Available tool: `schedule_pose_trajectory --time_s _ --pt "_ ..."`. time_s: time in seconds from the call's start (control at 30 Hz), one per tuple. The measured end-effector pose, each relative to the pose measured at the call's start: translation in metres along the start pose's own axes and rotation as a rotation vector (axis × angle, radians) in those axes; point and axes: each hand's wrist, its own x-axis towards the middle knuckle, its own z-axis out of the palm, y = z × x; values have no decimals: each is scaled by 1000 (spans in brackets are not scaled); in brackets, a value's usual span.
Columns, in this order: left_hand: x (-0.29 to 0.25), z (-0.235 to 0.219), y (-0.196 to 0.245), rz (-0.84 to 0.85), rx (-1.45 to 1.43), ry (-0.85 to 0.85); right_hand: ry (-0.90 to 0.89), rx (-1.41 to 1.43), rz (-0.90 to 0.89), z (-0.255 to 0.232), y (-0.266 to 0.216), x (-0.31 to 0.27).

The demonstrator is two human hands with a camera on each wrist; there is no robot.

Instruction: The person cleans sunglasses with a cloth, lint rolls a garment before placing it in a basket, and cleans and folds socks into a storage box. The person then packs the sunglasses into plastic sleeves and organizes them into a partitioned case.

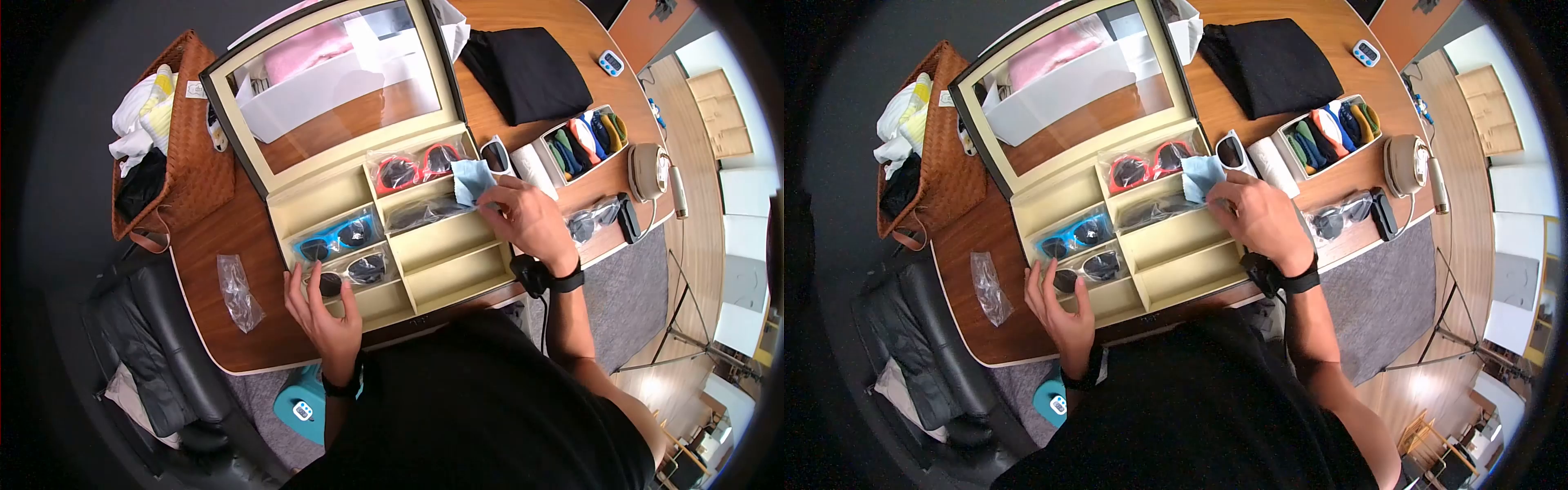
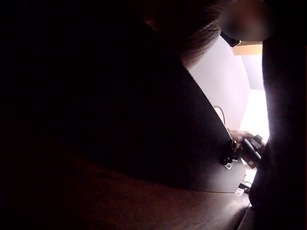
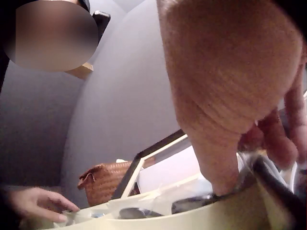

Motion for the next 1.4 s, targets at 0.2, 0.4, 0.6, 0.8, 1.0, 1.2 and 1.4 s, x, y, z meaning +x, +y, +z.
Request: schedule_pose_trajectory --time_s 0.2,0.4,0.6,0.8,1.0,1.2,1.4 --pt "3 -6 10 80 -223 7 247 246 -104 -1 -27 -5" --pt "12 9 40 -309 -1429 -554 98 413 -421 11 -71 -15" --pt "52 0 44 -424 -1752 -233 -257 353 -435 25 -77 -12" --pt "50 -13 48 -192 -1600 -44 -177 523 -164 43 -72 -13" --pt "46 -8 53 16 -1655 65 -157 649 -290 57 -83 9" --pt "47 -15 46 222 -1498 251 -578 1398 99 88 -81 8" --pt "43 -9 48 122 -1498 446 -560 1701 383 92 -77 7"
